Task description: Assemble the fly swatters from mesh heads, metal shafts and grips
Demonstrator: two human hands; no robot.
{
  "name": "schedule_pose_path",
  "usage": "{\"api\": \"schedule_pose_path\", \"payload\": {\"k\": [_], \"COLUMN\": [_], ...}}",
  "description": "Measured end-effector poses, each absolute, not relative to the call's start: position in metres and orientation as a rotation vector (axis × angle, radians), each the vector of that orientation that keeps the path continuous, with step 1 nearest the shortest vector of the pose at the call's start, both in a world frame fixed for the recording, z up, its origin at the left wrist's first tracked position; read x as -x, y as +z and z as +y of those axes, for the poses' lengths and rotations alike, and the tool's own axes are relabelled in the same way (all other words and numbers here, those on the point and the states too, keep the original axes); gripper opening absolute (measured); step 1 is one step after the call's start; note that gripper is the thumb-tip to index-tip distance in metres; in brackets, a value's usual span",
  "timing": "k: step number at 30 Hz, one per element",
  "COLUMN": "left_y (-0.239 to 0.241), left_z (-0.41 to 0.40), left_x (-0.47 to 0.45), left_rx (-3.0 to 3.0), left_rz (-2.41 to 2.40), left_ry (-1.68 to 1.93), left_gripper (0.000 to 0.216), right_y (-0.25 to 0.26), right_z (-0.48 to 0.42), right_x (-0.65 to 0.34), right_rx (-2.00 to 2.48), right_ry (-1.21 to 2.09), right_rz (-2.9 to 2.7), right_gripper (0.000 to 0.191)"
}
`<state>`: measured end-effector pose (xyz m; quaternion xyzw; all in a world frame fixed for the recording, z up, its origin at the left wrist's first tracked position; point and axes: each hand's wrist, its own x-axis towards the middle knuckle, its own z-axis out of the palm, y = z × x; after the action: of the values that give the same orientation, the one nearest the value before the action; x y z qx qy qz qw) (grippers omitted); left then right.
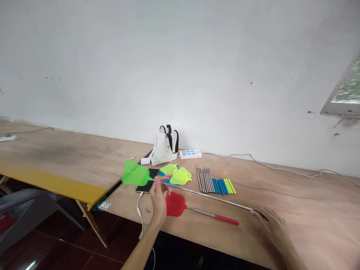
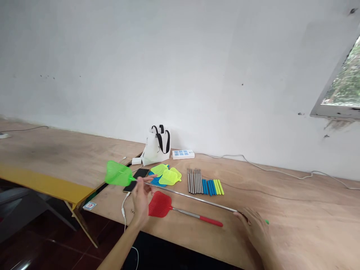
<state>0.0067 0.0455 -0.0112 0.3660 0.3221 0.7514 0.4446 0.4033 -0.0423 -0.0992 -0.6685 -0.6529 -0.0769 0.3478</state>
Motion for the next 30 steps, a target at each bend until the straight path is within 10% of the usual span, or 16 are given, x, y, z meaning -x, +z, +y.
{"api": "schedule_pose_path", "payload": {"k": [10,30], "left_y": [-0.070,-0.075], "left_z": [-0.014,0.004], "left_x": [-0.088,-0.086], "left_rx": [-1.212,-1.072], "left_rz": [0.726,0.687], "left_ry": [1.206,1.143], "left_gripper": [0.057,0.065], "right_y": [-0.085,-0.098], "right_z": [-0.040,-0.032], "right_x": [-0.224,-0.229], "right_rx": [1.494,1.533], "right_ry": [-0.229,-0.222], "right_rz": [-1.910,-1.971], "right_gripper": [0.048,0.045]}}
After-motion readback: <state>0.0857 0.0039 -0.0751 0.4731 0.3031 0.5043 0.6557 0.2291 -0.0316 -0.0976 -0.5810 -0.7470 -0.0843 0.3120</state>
